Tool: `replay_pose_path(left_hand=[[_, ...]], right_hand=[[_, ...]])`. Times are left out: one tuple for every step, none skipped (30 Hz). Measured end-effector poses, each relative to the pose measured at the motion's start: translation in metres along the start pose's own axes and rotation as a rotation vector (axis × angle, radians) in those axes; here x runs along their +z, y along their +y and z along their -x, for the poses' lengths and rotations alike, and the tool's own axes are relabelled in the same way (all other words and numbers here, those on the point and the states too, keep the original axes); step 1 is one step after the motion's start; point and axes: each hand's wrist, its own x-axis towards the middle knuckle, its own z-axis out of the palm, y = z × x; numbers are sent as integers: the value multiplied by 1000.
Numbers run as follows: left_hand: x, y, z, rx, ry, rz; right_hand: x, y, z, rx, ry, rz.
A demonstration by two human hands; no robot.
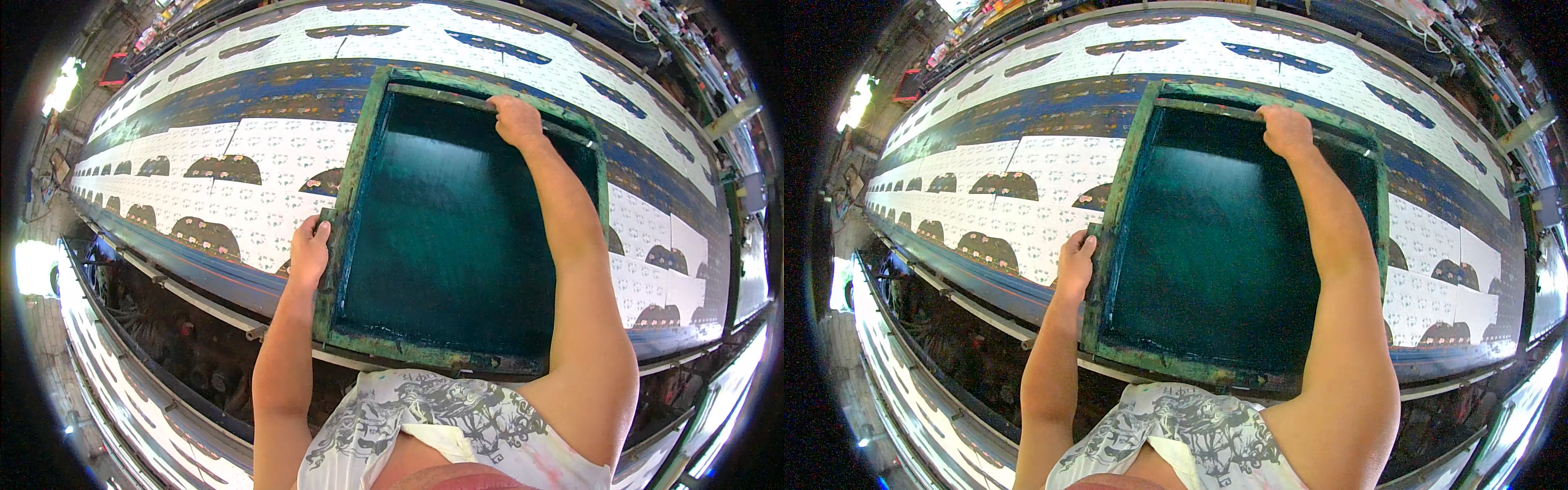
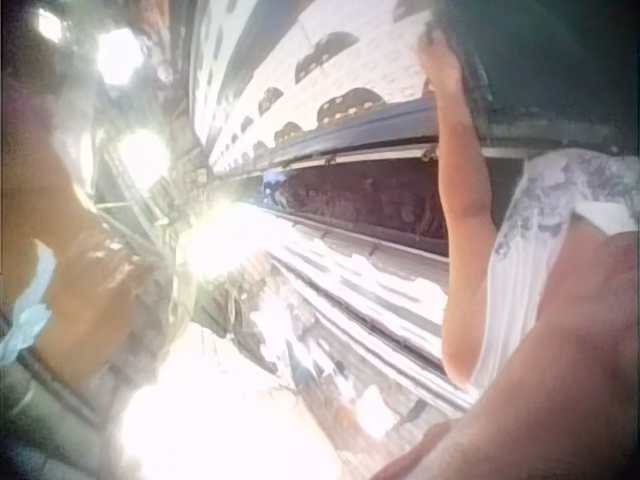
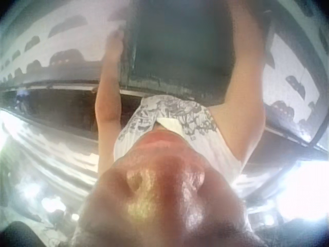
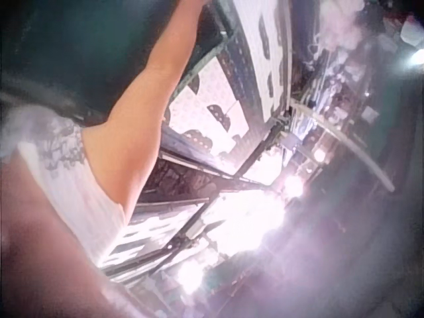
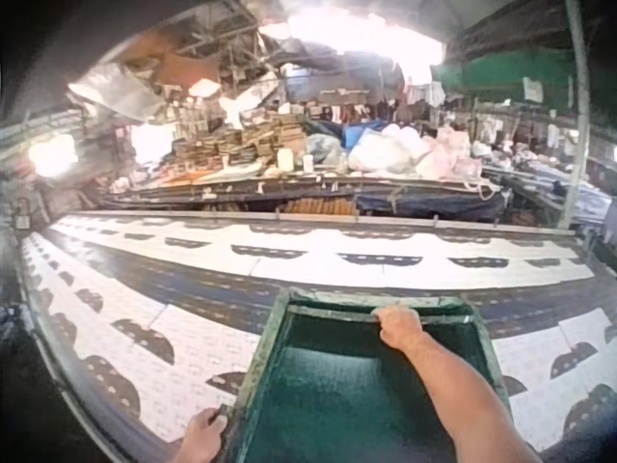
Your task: The person repeatedly positions a green screen-printing frame over a patterned fabric on a conveyor and uses a squeegee to pull ink across the mesh. The person lifts and repositions the frame multiple times to continue printing along the fabric.
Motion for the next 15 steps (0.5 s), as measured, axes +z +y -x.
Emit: replay_pose_path(left_hand=[[-1, -9, 0, 31, 30, -37], [1, -7, 0, 65, 53, -70], [3, -4, 0, 55, 69, -109], [5, -2, 0, 45, 84, -149], [7, 5, 3, 32, 93, -190], [7, 10, 5, 33, 101, -214], [7, 14, 6, 34, 109, -239], [6, 18, 7, 39, 124, -263], [7, 16, 8, 52, 138, -264], [7, 10, 8, 65, 153, -266], [5, 9, 9, 80, 174, -265], [5, 10, 9, 75, 168, -278], [7, 11, 8, 69, 161, -290], [7, 12, 7, 65, 159, -299], [7, 11, 6, 63, 159, -279]], right_hand=[[-6, -3, -4, 18, -23, 6], [-8, -1, -7, 14, -11, -4], [-9, 5, -8, 12, 0, -14], [-7, 10, -10, 11, 12, -24], [-3, 15, -10, 16, 7, -28], [1, 18, -10, -8, 9, -7], [5, 21, -9, -31, 10, 15], [4, 21, -12, -58, 18, 35], [2, 22, -16, -63, -40, 25], [-2, 23, -17, -41, -85, 17], [-10, 21, -19, -24, -123, 11], [-17, 18, -20, -6, -162, 5], [-19, 18, -17, -13, -178, -3], [-21, 18, -11, -25, -190, -8], [-25, 15, -5, -38, -203, -13]])
